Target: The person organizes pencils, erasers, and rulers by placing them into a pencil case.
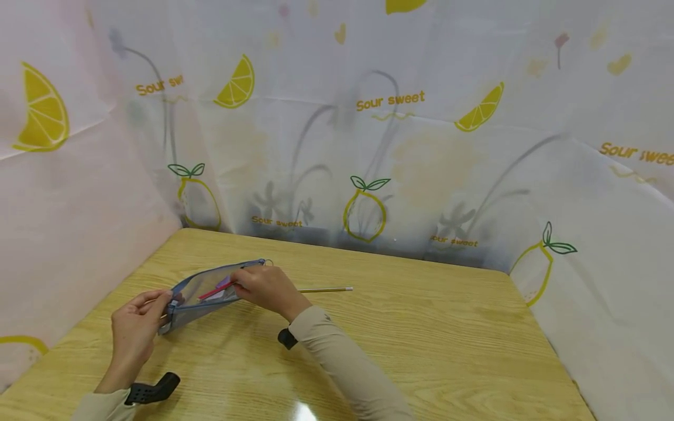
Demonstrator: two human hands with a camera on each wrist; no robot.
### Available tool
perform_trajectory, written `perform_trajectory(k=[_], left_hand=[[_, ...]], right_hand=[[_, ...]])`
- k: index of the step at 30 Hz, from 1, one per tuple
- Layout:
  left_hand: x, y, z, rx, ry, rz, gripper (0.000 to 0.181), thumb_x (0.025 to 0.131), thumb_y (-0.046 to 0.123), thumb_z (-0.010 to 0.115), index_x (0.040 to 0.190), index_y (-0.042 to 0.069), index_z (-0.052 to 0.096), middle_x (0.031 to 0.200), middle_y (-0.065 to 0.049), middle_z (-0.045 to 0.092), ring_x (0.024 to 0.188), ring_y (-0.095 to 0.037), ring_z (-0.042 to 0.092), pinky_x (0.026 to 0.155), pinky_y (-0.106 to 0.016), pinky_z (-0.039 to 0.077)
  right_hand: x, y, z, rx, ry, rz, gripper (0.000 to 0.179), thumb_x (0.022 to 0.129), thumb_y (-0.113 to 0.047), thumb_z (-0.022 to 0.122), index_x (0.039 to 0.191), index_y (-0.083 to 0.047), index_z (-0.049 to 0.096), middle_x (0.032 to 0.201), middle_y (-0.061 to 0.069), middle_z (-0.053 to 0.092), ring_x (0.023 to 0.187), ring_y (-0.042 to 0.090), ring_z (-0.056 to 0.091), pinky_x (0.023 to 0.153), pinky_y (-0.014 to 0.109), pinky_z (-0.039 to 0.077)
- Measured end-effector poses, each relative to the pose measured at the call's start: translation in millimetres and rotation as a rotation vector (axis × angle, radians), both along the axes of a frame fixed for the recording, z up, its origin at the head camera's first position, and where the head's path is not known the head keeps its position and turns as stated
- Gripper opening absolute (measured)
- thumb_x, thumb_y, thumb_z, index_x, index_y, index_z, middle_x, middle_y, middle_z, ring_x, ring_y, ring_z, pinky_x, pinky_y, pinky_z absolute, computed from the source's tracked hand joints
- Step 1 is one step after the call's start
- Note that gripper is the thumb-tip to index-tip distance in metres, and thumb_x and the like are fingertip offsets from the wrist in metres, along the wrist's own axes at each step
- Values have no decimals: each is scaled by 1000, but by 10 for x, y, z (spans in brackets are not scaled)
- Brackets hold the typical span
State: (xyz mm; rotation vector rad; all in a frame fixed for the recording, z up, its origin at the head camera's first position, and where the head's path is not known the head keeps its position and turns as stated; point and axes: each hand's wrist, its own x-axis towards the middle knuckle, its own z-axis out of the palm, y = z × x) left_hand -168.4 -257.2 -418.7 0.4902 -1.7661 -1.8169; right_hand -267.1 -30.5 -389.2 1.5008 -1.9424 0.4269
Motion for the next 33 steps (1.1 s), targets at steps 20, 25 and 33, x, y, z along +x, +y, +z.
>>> perform_trajectory(k=[20,25,33], left_hand=[[28,-1,-2,-152,-31,-9,19,90,16,71,95,-2,73,68,11,69,57,-3,63,53,-16,50],[27,-2,-6,-159,-28,-16,19,90,15,71,95,-3,72,68,10,69,57,-3,63,53,-16,50],[27,-6,-4,-106,-19,-50,15,90,14,72,94,-1,73,69,9,69,62,-3,64,53,-17,51]], right_hand=[[15,-265,-29,196,152,-116,12,96,-15,61,86,-16,66,72,-9,63,58,1,52,55,16,40],[11,-308,-65,225,224,-176,21,99,-16,58,78,-19,62,66,-10,58,54,1,47,50,18,33],[-31,-311,-129,288,232,-235,22,99,-12,54,80,-18,61,68,-9,60,53,1,47,48,19,26]])
